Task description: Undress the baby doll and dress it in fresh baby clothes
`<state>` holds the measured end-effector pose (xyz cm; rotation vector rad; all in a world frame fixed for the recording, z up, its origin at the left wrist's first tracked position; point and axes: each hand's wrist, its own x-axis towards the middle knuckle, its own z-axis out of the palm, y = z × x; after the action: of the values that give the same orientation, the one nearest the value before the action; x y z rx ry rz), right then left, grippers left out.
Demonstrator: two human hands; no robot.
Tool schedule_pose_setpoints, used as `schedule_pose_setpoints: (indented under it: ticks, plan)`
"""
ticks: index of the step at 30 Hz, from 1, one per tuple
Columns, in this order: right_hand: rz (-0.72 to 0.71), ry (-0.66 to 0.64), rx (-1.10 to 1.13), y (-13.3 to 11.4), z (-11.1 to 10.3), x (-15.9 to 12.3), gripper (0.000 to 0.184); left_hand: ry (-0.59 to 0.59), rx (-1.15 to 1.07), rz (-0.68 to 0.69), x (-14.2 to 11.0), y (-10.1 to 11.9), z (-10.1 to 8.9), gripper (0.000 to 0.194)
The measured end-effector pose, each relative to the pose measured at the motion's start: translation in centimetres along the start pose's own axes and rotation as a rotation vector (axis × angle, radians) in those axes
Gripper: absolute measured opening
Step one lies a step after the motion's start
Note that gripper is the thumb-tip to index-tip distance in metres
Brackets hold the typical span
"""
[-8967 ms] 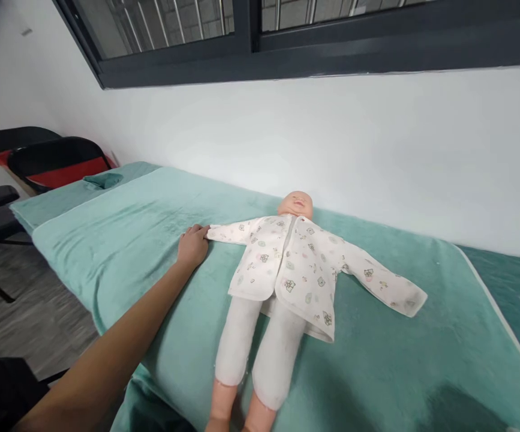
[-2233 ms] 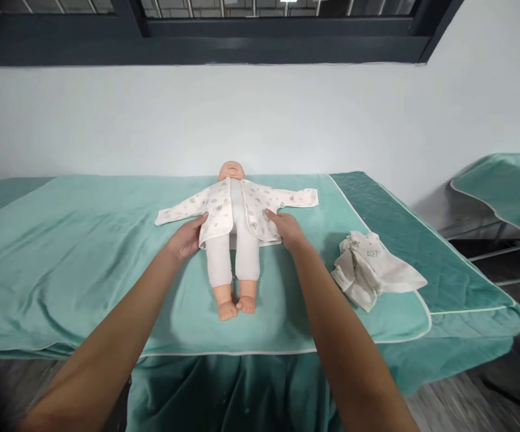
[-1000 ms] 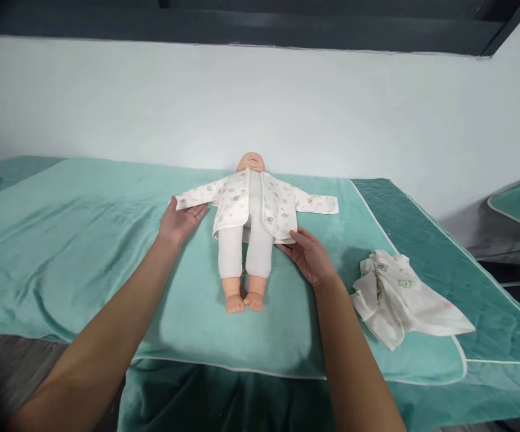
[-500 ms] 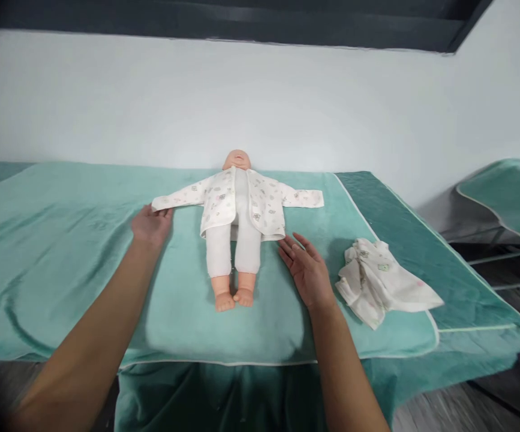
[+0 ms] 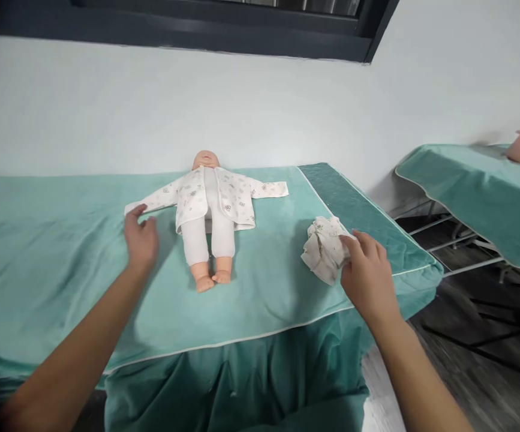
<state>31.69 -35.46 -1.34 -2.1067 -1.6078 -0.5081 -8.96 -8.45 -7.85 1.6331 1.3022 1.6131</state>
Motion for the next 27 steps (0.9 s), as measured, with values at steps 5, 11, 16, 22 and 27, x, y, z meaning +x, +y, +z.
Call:
schedule_pose_setpoints:
  ticks: [5,11,16,22,27]
  plan:
    - [0.176,-0.234,0.069,1.0,-0.7,2.5,0.034,-0.161,0.076,0.208,-3.9,5.6,1.5,0.030]
    - [0.362,0.043,0.855,-5.4,-3.8,8.5,0.022,-0.683,-0.158,0.102,-8.1,15.8,3.7,0.035]
    - [0.029,-0.015,1.352,-13.0,-7.2,13.0,0.010,-0.857,-0.333,-0.073,-9.5,19.0,6.6,0.084]
    - [-0.382,-0.171,1.518,-20.1,-12.4,15.0,0.014,-0.772,-0.354,-0.220,-8.7,18.5,7.1,0.035]
    - [-0.635,-0.310,1.211,-22.9,-11.4,12.7,0.035,-0.579,-0.668,-0.485,-7.3,18.4,5.0,0.014]
